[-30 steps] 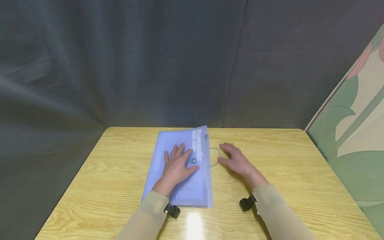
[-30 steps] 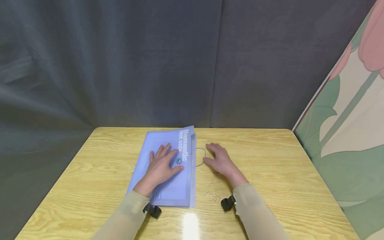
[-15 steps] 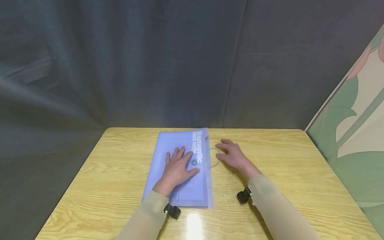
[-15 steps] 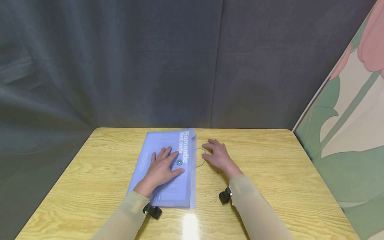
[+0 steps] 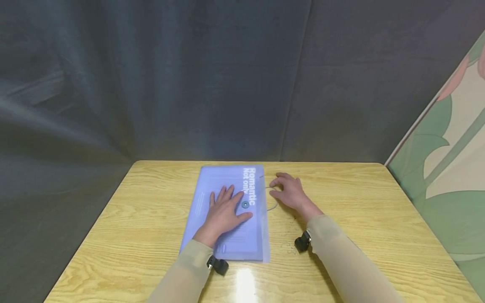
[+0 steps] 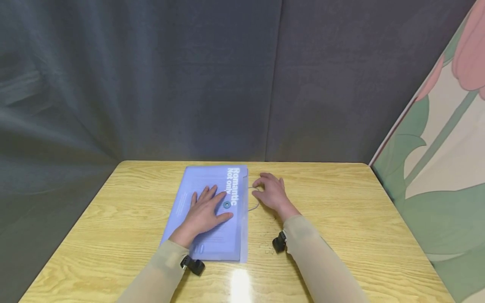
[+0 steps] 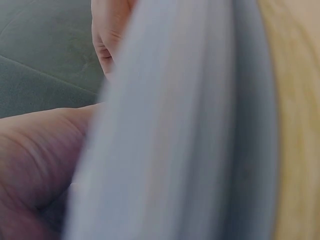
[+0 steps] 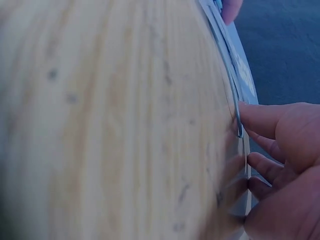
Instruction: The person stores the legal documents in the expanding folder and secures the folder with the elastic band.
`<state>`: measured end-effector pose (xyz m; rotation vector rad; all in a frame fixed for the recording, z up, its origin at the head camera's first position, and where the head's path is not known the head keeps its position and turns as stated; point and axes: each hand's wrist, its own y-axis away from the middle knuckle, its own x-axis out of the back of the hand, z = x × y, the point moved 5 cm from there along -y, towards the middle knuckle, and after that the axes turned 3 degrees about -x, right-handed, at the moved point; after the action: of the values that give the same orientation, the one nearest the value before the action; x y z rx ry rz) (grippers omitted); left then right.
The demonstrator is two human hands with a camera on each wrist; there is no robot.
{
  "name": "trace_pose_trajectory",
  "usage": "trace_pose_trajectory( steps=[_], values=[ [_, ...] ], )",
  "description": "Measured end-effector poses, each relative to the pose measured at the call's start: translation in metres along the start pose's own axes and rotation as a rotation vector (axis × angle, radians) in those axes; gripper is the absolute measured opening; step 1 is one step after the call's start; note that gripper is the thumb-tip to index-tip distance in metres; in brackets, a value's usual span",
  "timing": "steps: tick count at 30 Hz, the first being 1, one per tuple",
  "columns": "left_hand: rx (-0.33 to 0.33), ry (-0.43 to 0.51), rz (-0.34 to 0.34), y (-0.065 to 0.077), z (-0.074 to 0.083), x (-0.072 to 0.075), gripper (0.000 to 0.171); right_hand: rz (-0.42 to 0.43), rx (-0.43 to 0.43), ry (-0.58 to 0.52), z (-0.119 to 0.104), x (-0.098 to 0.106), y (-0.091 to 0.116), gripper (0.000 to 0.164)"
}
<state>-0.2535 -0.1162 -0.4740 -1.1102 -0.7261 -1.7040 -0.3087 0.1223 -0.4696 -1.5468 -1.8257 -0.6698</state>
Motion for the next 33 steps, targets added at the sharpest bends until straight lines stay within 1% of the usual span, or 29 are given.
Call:
trace_pose_trajectory(
  steps=[4,11,16,19,23,26,30,33],
  values=[
    [0.002,0.004,0.000,0.000,0.000,0.000,0.081,0.015,-0.002,0.016,-0.003,-0.002,-0.001,0.005],
    [-0.005,0.005,0.006,0.000,-0.001,-0.001,0.080,0.013,-0.018,0.043,-0.005,-0.003,-0.002,0.015],
    [-0.007,0.011,0.006,0.001,-0.001,-0.001,0.080,0.003,0.013,0.081,-0.004,-0.003,-0.001,0.019],
    [-0.008,0.019,0.008,0.001,0.000,0.000,0.079,0.006,0.038,0.066,-0.004,0.000,-0.001,0.023],
    [-0.013,0.023,0.012,0.001,-0.001,-0.001,0.079,0.025,0.059,0.023,-0.005,0.002,-0.001,0.022],
    [-0.014,0.022,0.013,0.001,-0.002,-0.001,0.079,0.030,0.041,-0.009,-0.005,0.003,-0.001,0.017],
    [-0.015,0.021,0.012,0.001,-0.002,-0.002,0.080,0.042,-0.022,-0.060,-0.001,0.005,0.002,0.012],
    [-0.014,0.023,0.008,0.001,-0.002,-0.002,0.080,0.067,-0.042,-0.038,0.003,0.007,0.005,0.013]
  ],
)
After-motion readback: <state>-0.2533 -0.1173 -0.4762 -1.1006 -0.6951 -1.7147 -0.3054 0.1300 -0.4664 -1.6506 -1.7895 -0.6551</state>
